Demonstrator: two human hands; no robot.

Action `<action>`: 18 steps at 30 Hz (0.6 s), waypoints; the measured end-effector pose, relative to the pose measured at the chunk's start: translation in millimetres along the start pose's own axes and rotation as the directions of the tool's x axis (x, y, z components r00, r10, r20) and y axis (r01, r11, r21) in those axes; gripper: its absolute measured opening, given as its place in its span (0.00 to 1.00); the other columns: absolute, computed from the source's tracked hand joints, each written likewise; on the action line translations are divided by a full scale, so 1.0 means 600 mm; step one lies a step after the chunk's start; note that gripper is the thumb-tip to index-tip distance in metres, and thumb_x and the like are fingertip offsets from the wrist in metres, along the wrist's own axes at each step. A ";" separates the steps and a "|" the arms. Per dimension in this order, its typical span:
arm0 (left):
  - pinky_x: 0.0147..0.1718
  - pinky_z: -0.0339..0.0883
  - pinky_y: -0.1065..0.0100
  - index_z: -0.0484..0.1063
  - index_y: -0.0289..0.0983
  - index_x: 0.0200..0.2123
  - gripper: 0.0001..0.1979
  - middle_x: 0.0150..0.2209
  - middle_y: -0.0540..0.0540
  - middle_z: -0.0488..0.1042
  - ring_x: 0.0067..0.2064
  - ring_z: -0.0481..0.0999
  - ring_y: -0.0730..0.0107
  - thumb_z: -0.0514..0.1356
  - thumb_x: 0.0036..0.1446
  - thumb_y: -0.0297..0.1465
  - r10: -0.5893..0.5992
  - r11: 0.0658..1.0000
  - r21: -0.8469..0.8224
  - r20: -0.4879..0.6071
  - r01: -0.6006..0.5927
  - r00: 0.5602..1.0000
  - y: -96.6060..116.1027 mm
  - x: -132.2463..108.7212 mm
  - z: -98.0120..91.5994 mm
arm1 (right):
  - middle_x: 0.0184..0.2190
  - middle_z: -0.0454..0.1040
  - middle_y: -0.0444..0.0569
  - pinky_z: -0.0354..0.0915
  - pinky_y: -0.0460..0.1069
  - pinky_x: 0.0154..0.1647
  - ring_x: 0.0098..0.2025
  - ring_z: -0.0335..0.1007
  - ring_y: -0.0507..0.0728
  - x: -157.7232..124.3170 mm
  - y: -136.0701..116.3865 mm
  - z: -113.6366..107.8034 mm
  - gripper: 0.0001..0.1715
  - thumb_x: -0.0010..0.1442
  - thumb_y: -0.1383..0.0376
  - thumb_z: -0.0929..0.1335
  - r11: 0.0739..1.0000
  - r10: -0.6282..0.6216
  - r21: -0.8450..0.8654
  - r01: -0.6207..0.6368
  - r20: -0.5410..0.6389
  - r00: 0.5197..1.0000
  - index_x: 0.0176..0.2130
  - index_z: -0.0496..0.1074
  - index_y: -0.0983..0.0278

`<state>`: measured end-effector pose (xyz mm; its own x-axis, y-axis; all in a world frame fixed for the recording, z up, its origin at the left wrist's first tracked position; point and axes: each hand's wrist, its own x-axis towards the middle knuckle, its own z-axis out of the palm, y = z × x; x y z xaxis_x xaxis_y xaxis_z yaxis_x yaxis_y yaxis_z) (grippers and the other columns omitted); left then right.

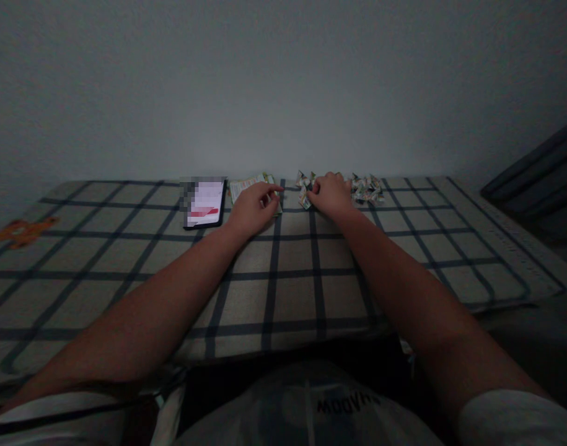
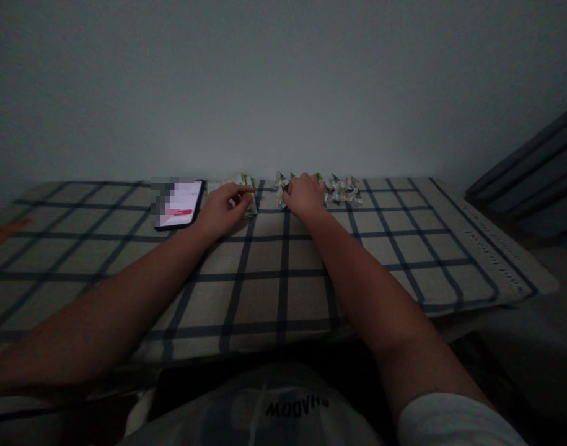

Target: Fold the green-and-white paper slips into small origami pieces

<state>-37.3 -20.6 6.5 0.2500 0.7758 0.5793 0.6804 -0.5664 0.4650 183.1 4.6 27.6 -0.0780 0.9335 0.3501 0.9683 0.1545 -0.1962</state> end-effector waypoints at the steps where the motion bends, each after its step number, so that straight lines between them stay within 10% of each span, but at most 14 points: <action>1: 0.42 0.69 0.61 0.79 0.37 0.50 0.18 0.38 0.43 0.78 0.37 0.74 0.64 0.56 0.62 0.35 -0.012 1.000 0.022 -0.008 0.013 1.000 -0.001 0.001 -0.003 | 0.47 0.75 0.60 0.59 0.64 0.55 0.55 0.65 0.70 0.000 0.000 0.000 0.13 0.62 0.58 0.68 1.000 0.006 0.004 -0.006 -0.002 1.000 0.38 0.77 0.64; 8: 0.62 0.62 0.48 0.75 0.32 0.57 0.30 0.59 0.32 0.72 0.60 0.71 0.45 0.62 0.58 0.46 -0.042 0.959 0.284 0.087 0.015 0.995 -0.020 0.005 -0.017 | 0.48 0.74 0.58 0.58 0.56 0.54 0.54 0.65 0.64 -0.005 -0.015 -0.029 0.11 0.67 0.64 0.63 0.974 -0.166 0.124 0.191 -0.183 0.969 0.44 0.73 0.64; 13: 0.65 0.59 0.47 0.71 0.34 0.61 0.34 0.65 0.31 0.67 0.65 0.67 0.43 0.59 0.59 0.51 -0.115 0.952 0.298 0.123 0.074 0.986 -0.030 0.005 -0.024 | 0.41 0.76 0.53 0.57 0.51 0.46 0.43 0.67 0.58 -0.038 -0.057 -0.030 0.13 0.67 0.61 0.64 0.727 -0.635 0.249 0.640 -0.110 0.765 0.43 0.74 0.65; 18: 0.64 0.61 0.47 0.76 0.33 0.57 0.29 0.62 0.32 0.72 0.64 0.70 0.46 0.57 0.62 0.48 -0.118 0.964 0.251 0.114 0.086 0.986 -0.048 0.012 -0.032 | 0.36 0.77 0.48 0.50 0.49 0.36 0.37 0.67 0.55 -0.072 -0.095 0.001 0.11 0.67 0.62 0.64 0.642 -0.746 0.336 0.689 0.067 0.662 0.41 0.75 0.62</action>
<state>-68.7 -4.0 10.2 0.2450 0.8637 0.4405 0.8504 -0.4096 0.3302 131.0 -44.1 23.3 -0.7902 0.5246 0.3169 0.4881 0.8514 -0.1922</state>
